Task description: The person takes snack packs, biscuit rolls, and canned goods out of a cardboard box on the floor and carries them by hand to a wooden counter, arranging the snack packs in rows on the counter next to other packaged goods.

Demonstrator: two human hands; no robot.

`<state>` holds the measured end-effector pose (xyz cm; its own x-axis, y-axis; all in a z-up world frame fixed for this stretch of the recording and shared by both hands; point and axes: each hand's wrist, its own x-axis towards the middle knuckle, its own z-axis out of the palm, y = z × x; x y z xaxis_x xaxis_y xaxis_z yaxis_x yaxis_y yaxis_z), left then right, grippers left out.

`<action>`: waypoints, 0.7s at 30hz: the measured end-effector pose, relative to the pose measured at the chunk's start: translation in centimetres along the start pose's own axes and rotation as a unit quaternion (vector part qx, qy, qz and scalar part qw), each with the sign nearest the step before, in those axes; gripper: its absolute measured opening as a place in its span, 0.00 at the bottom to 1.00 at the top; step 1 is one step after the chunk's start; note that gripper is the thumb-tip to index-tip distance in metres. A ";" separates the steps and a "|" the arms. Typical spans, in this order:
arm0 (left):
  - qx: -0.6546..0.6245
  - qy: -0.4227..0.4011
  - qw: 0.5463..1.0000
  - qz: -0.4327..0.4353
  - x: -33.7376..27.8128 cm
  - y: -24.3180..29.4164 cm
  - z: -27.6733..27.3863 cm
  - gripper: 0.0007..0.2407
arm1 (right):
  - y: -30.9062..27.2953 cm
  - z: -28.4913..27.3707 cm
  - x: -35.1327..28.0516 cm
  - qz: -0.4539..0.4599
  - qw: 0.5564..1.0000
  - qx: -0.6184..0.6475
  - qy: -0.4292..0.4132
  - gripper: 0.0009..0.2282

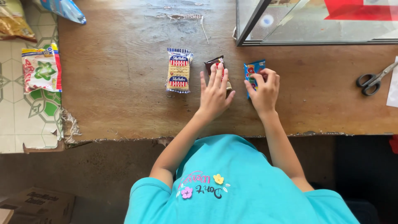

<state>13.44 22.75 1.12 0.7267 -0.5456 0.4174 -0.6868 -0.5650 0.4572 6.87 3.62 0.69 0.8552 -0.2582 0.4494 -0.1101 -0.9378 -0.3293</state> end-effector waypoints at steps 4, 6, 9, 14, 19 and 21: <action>0.075 -0.043 0.996 -0.025 -1.4 -0.7 3.1 0.33 | -0.3 1.1 1.4 -0.042 0.999 -0.006 0.012 0.10; 0.068 -0.056 0.996 -0.005 -1.7 -0.8 3.6 0.30 | 0.0 1.0 1.7 -0.039 0.998 -0.038 0.021 0.09; 0.073 -0.061 0.995 -0.006 -1.4 -0.2 3.2 0.26 | 1.1 0.5 1.7 -0.019 0.999 -0.040 0.023 0.09; 0.077 -0.029 0.996 -0.047 0.0 1.0 3.7 0.18 | 3.3 -0.3 2.7 -0.032 0.999 0.013 -0.027 0.11; 0.084 0.074 0.988 -0.107 0.8 3.7 5.8 0.15 | 6.4 -1.4 4.3 -0.086 0.983 0.097 -0.129 0.14; 0.099 0.135 0.978 -0.123 0.9 6.1 5.6 0.11 | 7.7 -1.7 4.5 -0.116 0.967 0.130 -0.186 0.17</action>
<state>9.81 15.35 -0.13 0.8287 -0.2105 0.5186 -0.4612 -0.7817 0.4198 9.02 -5.14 1.66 0.9699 0.0986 0.2227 0.1964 -0.8576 -0.4754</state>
